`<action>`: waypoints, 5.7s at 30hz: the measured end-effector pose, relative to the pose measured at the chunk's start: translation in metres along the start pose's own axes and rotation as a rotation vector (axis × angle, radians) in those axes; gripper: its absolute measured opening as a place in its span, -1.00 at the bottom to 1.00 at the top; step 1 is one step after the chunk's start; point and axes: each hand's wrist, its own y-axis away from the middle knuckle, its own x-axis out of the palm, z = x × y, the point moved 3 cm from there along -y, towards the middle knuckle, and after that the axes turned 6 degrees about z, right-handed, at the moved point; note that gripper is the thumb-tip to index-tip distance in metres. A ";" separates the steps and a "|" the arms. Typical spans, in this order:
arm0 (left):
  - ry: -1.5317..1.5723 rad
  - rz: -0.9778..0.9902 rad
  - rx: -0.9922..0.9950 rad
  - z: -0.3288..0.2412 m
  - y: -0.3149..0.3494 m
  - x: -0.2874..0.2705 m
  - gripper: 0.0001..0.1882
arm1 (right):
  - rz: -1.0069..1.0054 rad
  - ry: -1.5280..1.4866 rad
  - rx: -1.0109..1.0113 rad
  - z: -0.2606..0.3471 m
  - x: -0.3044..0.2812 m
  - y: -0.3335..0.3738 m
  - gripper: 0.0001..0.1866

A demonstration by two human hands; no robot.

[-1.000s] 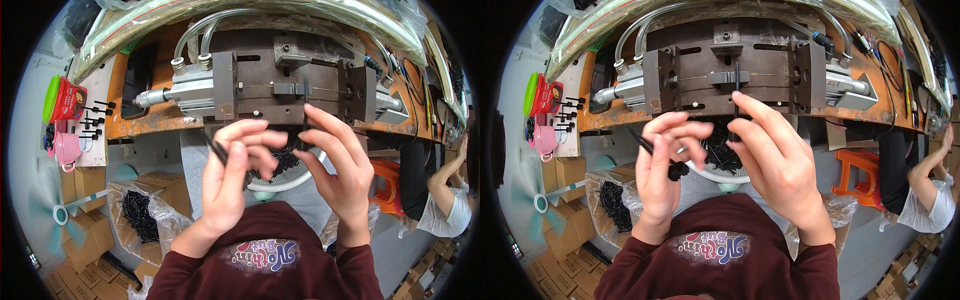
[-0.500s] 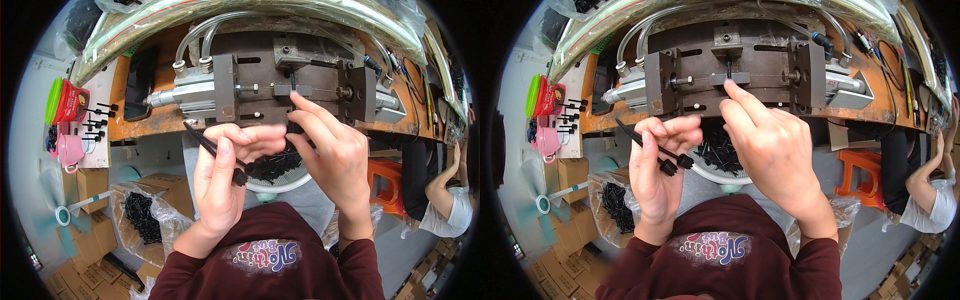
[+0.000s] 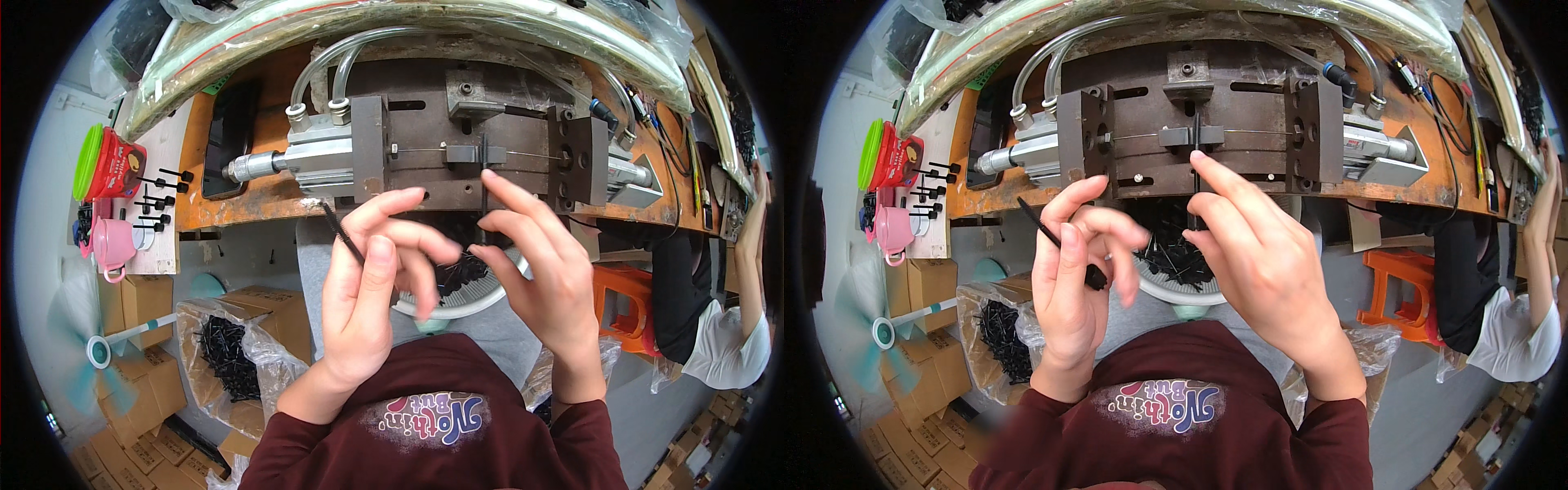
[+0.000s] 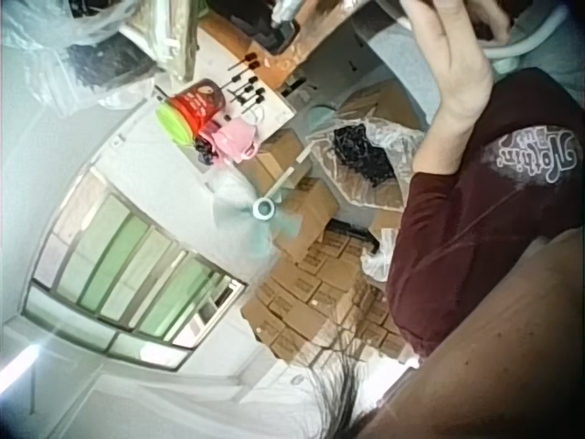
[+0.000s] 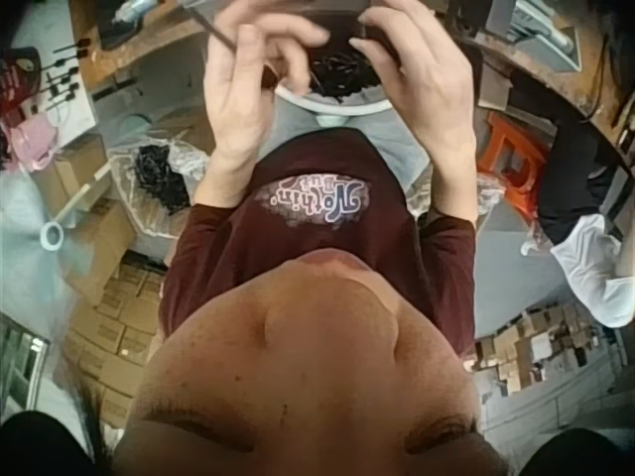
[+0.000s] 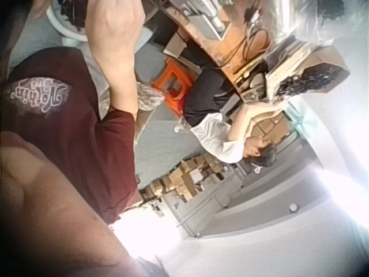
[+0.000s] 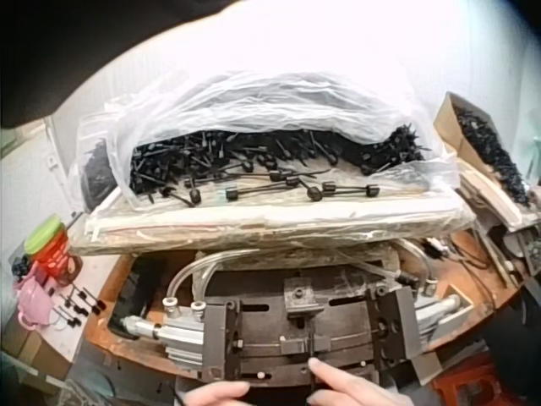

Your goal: Manually assembling black plastic electronic or industrial components using a pneumatic jig.

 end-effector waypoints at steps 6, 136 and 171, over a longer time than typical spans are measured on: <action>0.032 0.007 -0.295 -0.010 -0.002 0.009 -0.33 | 0.123 0.236 0.052 0.000 0.003 -0.016 -0.75; -1.339 0.204 0.358 -0.002 -0.043 0.020 -0.73 | 0.009 0.698 -0.442 -0.097 -0.110 -0.223 -0.87; -1.454 0.085 0.333 0.004 -0.045 0.025 -0.72 | -0.345 0.599 -0.327 -0.010 -0.039 0.010 -0.52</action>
